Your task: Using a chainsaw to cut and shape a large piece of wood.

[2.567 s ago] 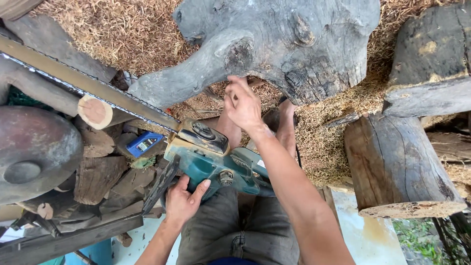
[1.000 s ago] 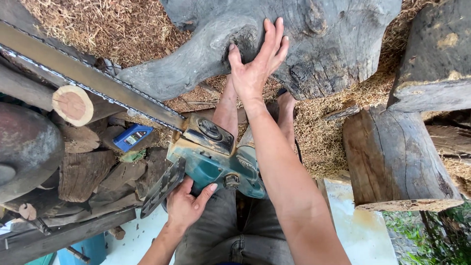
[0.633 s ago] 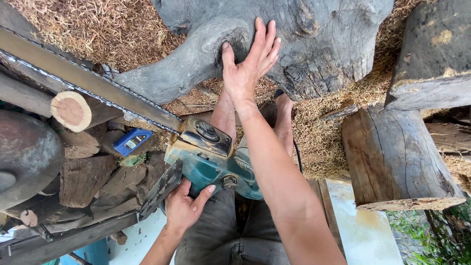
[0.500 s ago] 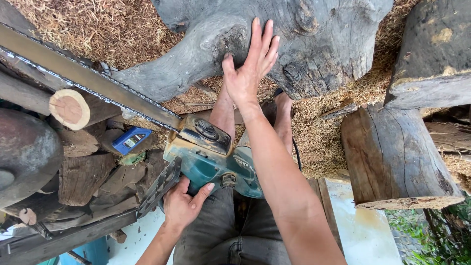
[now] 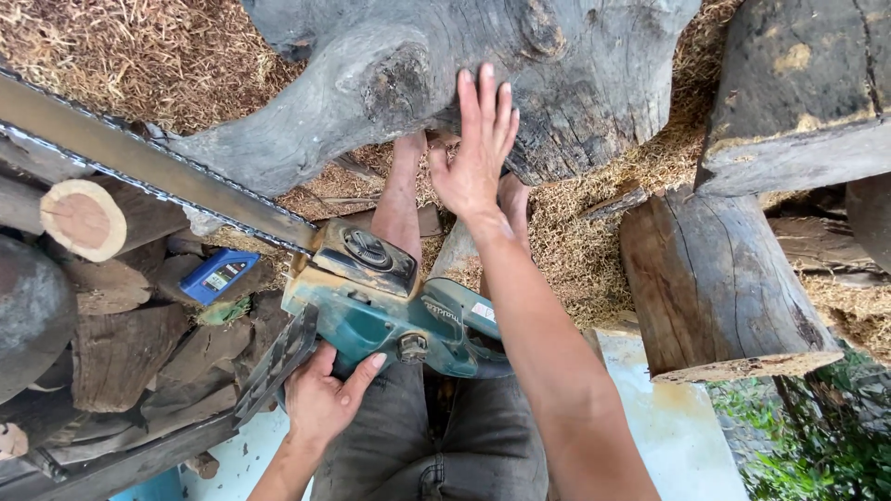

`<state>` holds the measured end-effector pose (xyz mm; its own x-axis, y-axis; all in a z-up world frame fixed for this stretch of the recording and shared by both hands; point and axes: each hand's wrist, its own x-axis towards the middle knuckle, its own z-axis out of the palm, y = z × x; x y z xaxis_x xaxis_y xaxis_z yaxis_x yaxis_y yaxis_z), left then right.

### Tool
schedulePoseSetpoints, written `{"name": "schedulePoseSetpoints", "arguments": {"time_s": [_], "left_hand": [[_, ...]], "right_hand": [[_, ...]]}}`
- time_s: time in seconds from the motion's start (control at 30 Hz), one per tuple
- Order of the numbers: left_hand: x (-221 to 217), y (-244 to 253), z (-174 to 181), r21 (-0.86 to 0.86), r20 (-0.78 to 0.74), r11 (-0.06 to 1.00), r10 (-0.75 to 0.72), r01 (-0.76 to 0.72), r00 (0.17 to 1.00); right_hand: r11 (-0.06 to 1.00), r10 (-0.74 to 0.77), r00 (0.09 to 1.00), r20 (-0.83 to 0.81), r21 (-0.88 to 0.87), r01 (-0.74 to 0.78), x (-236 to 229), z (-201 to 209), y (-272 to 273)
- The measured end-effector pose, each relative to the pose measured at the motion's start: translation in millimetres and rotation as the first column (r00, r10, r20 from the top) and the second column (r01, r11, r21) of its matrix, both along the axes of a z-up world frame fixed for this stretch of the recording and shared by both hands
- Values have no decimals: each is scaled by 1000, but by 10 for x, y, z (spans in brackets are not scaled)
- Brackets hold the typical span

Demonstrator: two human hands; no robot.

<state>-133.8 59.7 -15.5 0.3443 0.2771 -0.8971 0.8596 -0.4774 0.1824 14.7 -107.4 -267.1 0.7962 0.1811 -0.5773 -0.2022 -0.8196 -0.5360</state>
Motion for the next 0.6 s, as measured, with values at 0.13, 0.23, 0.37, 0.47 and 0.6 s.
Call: {"name": "schedulePoseSetpoints", "arguments": {"time_s": [0.13,0.23,0.37,0.47,0.6], "left_hand": [[-58,-28,-32,18,48,999,-29,28,998],[-131,-60,-58,38,-150,999,28,-23,988],[49,-235,-134,88,-93,993,-67,75,993],[394,-463,-193,20,-238,995,-87,94,967],[493,-882,-355,-7,-90,992,-127,127,988]], "right_hand": [[989,-90,995,-32,112,94,-129,158,-393],[908,-332,905,-266,170,383,-593,380,-829],[903,-294,796,-530,119,413,-1165,1190,-1541],[897,-53,796,-603,322,303,-1262,1653,-1906],[946,259,898,-355,280,-162,-893,1921,-1818]]}}
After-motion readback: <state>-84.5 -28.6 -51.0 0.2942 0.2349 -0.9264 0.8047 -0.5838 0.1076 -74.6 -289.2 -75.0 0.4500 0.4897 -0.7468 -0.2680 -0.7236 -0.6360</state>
